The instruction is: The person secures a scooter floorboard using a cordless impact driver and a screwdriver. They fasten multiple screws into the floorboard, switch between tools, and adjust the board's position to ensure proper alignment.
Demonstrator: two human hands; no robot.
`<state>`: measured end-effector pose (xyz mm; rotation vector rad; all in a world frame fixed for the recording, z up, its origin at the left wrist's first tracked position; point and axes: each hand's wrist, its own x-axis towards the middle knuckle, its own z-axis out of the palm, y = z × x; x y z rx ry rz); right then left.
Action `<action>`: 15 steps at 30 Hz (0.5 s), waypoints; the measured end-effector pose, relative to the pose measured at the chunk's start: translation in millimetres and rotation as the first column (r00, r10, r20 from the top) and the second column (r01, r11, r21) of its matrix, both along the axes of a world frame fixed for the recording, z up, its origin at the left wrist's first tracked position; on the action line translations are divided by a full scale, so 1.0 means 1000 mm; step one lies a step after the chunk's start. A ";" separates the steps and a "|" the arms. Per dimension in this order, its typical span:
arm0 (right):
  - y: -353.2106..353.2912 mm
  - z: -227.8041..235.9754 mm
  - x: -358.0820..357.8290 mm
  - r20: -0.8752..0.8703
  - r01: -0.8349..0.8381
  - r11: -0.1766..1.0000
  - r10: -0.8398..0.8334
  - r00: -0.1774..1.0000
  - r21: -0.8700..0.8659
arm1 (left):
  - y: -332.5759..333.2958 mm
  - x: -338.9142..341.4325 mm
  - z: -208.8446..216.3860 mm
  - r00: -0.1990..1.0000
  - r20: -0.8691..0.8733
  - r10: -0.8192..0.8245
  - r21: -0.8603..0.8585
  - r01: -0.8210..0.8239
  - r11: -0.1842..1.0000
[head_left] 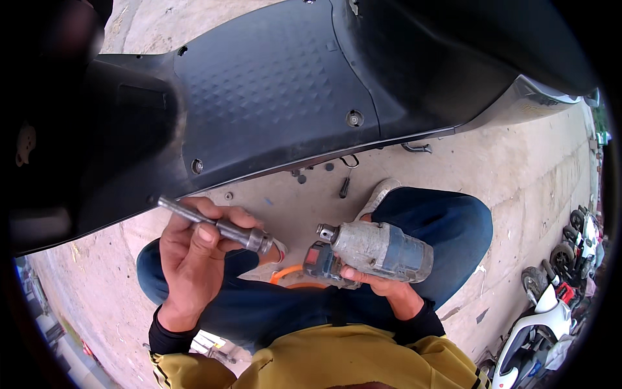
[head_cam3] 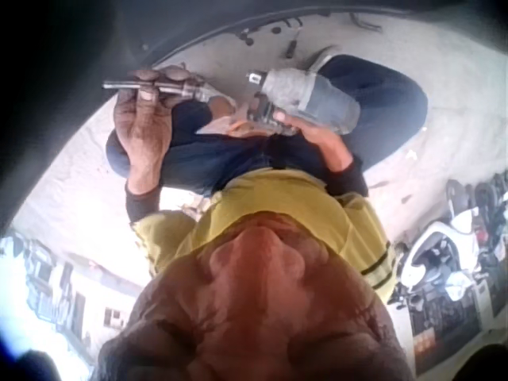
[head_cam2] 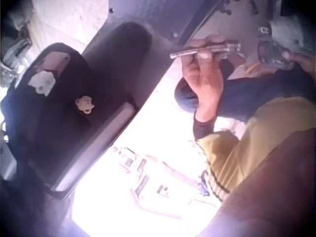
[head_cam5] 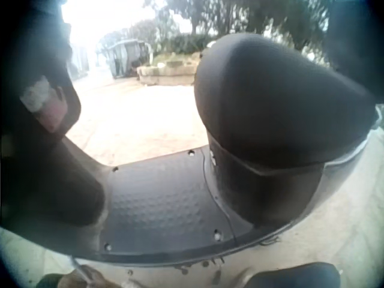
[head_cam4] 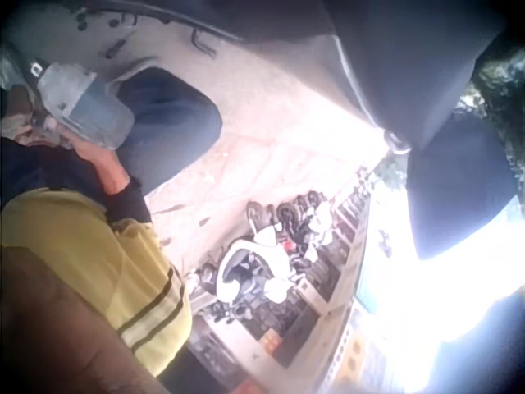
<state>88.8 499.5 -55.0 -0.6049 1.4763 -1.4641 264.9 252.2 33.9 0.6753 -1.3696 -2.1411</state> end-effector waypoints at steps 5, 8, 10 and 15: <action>-0.008 0.014 -0.007 -0.004 0.071 0.995 -0.071 0.998 0.065 | 0.013 -0.047 -0.043 0.991 -0.071 -0.113 0.460 0.133 0.878; 0.011 -0.019 -0.005 -0.417 -0.097 0.977 0.170 0.893 0.192 | 0.020 -0.041 -0.062 0.996 -0.092 -0.016 0.623 0.070 0.779; 0.021 -0.027 -0.004 -0.423 -0.090 0.972 0.177 0.889 0.218 | 0.022 -0.045 -0.063 0.995 -0.069 -0.077 0.564 0.103 0.819; 0.032 -0.037 -0.002 -0.266 -0.031 0.955 0.113 0.957 0.295 | 0.012 -0.050 -0.064 0.997 -0.074 -0.019 0.488 0.053 0.871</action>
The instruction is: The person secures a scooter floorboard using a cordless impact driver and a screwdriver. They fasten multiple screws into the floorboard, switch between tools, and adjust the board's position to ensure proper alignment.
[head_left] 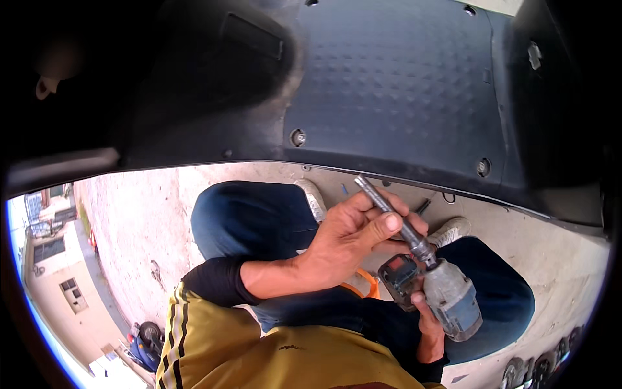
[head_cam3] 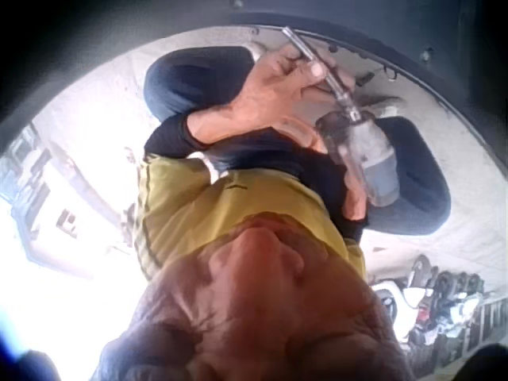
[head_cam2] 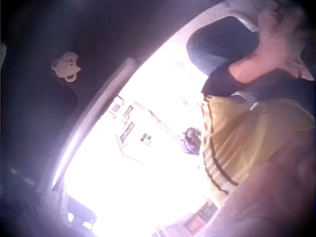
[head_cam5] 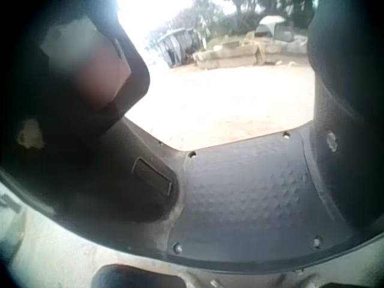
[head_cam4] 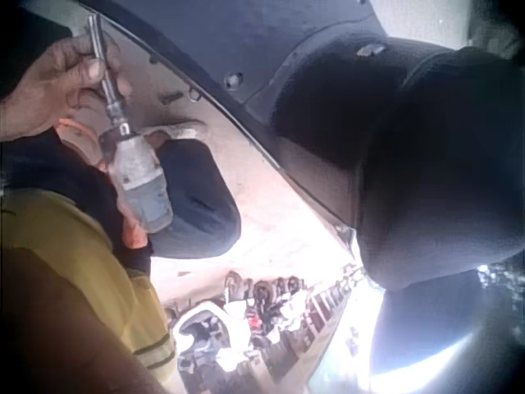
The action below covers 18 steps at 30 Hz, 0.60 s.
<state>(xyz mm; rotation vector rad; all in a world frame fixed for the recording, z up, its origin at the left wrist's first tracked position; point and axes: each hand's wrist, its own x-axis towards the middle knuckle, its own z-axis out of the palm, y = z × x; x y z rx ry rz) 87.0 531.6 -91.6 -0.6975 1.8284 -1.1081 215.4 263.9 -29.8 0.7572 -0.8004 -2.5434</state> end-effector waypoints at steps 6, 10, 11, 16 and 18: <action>-0.010 -0.010 0.003 0.142 0.061 0.996 -0.050 0.989 -0.069 | -0.005 0.005 -0.008 0.997 0.072 -0.043 0.121 0.034 0.992; -0.012 -0.003 0.005 -0.022 0.033 0.999 -0.034 0.999 -0.040 | -0.006 0.004 -0.005 0.990 0.120 -0.081 0.112 0.068 0.991; -0.014 -0.001 0.008 -0.142 0.002 0.998 -0.010 0.990 -0.057 | -0.009 0.002 -0.003 0.981 0.154 -0.121 0.118 0.103 0.988; -0.038 0.002 0.004 -0.486 -0.104 0.991 0.051 0.872 -0.082 | -0.013 0.004 -0.013 0.962 0.235 -0.140 0.054 0.131 0.990; -0.052 0.015 0.009 -0.403 0.005 0.989 -0.065 0.913 -0.149 | -0.011 0.001 -0.016 0.988 0.100 -0.122 0.092 0.113 0.989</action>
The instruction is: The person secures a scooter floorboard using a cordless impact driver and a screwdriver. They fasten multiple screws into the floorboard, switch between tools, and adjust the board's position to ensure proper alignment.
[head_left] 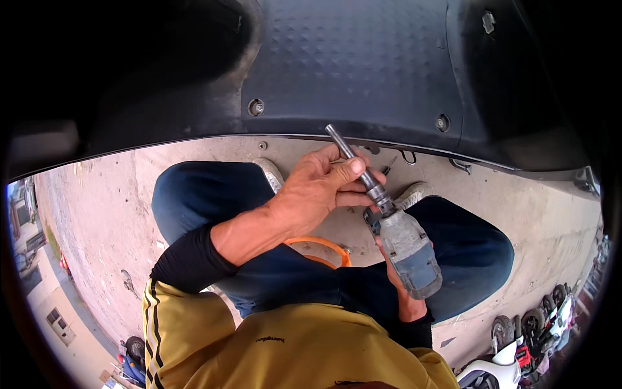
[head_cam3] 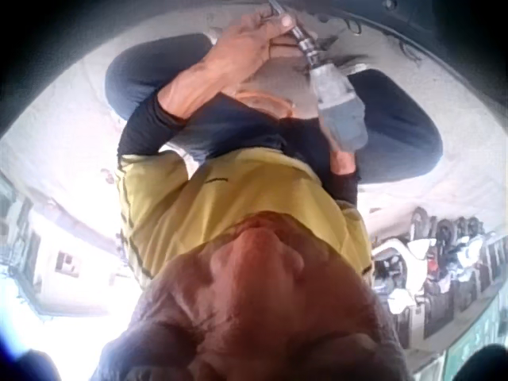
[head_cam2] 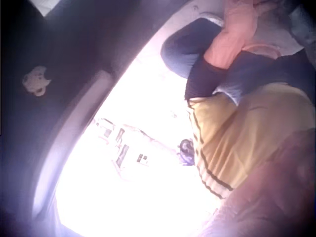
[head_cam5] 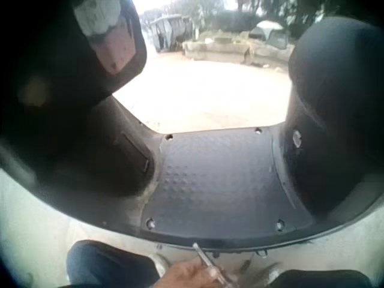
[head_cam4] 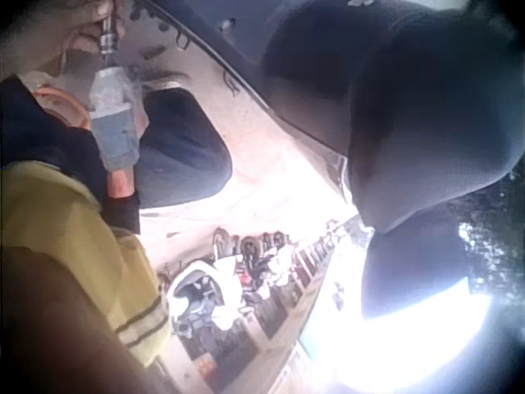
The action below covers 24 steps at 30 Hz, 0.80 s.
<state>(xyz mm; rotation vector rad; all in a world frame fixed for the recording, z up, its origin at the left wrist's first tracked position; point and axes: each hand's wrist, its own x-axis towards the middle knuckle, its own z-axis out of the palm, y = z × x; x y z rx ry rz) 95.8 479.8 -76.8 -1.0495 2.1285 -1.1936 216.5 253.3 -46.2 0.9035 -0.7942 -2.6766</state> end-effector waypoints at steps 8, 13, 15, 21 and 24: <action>0.010 -0.004 0.002 0.129 0.085 0.994 -0.076 0.989 -0.062 | 0.004 -0.025 0.009 0.973 0.153 -0.175 -0.187 0.202 0.961; 0.024 0.006 -0.010 -0.054 0.017 0.983 -0.027 0.998 -0.182 | 0.018 -0.037 0.015 0.974 0.117 -0.196 -0.245 0.219 0.944; 0.022 0.031 -0.012 0.013 0.063 0.981 -0.062 0.998 -0.182 | 0.015 -0.048 0.021 0.941 0.160 -0.299 -0.302 0.335 0.893; 0.013 0.080 -0.056 0.231 0.356 0.920 -0.315 0.921 -0.165 | -0.025 -0.095 0.009 0.965 0.261 0.036 -0.963 0.262 -0.057; 0.008 0.107 -0.083 0.204 0.282 0.950 -0.252 0.946 -0.134 | -0.041 -0.116 -0.002 0.987 0.116 -0.110 -0.993 0.112 -0.037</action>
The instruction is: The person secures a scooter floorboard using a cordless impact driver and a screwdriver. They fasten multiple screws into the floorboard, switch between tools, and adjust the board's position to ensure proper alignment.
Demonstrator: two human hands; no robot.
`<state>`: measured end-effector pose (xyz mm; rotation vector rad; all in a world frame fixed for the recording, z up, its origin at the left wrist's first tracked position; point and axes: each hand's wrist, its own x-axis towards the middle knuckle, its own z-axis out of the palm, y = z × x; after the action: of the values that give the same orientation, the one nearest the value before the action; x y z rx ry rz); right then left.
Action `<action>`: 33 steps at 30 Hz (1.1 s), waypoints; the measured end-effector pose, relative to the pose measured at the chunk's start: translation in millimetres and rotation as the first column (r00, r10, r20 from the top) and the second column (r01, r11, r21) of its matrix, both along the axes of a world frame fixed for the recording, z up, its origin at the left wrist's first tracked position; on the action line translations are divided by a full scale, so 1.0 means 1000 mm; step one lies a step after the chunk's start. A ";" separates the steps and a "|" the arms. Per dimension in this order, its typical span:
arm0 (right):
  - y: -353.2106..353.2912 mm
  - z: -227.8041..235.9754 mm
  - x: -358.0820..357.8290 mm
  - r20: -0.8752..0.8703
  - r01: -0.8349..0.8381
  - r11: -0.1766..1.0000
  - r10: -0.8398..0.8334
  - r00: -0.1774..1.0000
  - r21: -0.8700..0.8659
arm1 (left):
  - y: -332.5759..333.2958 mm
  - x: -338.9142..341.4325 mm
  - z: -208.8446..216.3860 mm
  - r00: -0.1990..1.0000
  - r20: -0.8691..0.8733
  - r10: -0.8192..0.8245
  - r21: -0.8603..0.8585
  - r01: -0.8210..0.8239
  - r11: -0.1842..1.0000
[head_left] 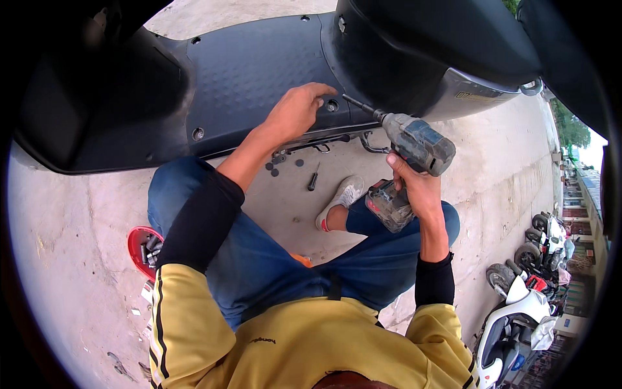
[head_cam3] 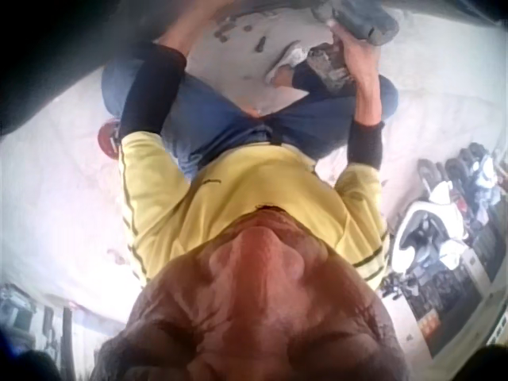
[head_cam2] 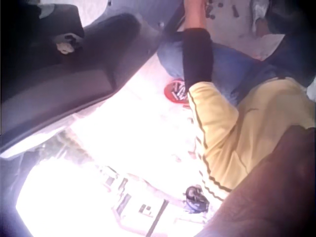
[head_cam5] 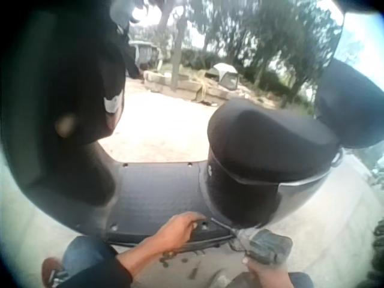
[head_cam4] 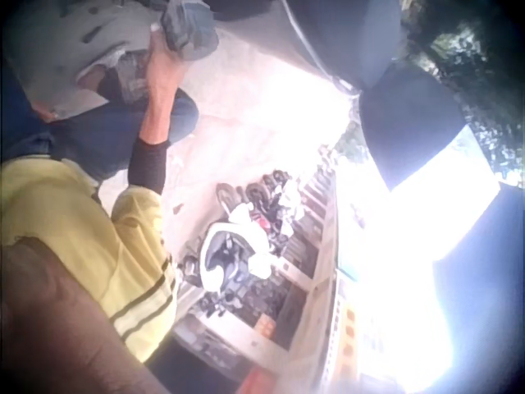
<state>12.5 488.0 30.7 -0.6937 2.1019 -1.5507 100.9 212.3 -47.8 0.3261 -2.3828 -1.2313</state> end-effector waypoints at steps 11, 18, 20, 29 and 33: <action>-0.046 0.047 -0.032 -0.087 -0.144 0.924 0.186 0.979 0.353 | 0.004 -0.016 -0.001 0.984 0.111 -0.137 -0.003 0.138 0.990; -0.117 0.101 -0.063 -0.109 -0.279 0.602 0.525 0.844 0.748 | -0.002 -0.021 -0.015 0.995 0.089 -0.037 0.050 0.033 0.998; -0.130 0.111 -0.072 -0.148 -0.252 0.545 0.585 0.798 0.800 | 0.007 -0.024 -0.009 0.996 0.083 -0.023 0.024 0.021 0.999; -0.146 0.109 -0.068 -0.059 -0.293 0.525 0.554 0.830 0.799 | 0.003 -0.023 -0.018 0.996 0.083 0.034 0.167 -0.048 0.985; -0.142 0.102 -0.068 -0.058 -0.303 0.552 0.542 0.838 0.777 | 0.002 -0.027 -0.027 0.999 0.046 0.019 0.198 -0.027 0.980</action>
<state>-56.0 346.5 132.7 -1.0442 2.2592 -0.2323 74.1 214.1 -74.3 0.4456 -2.2892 -1.4691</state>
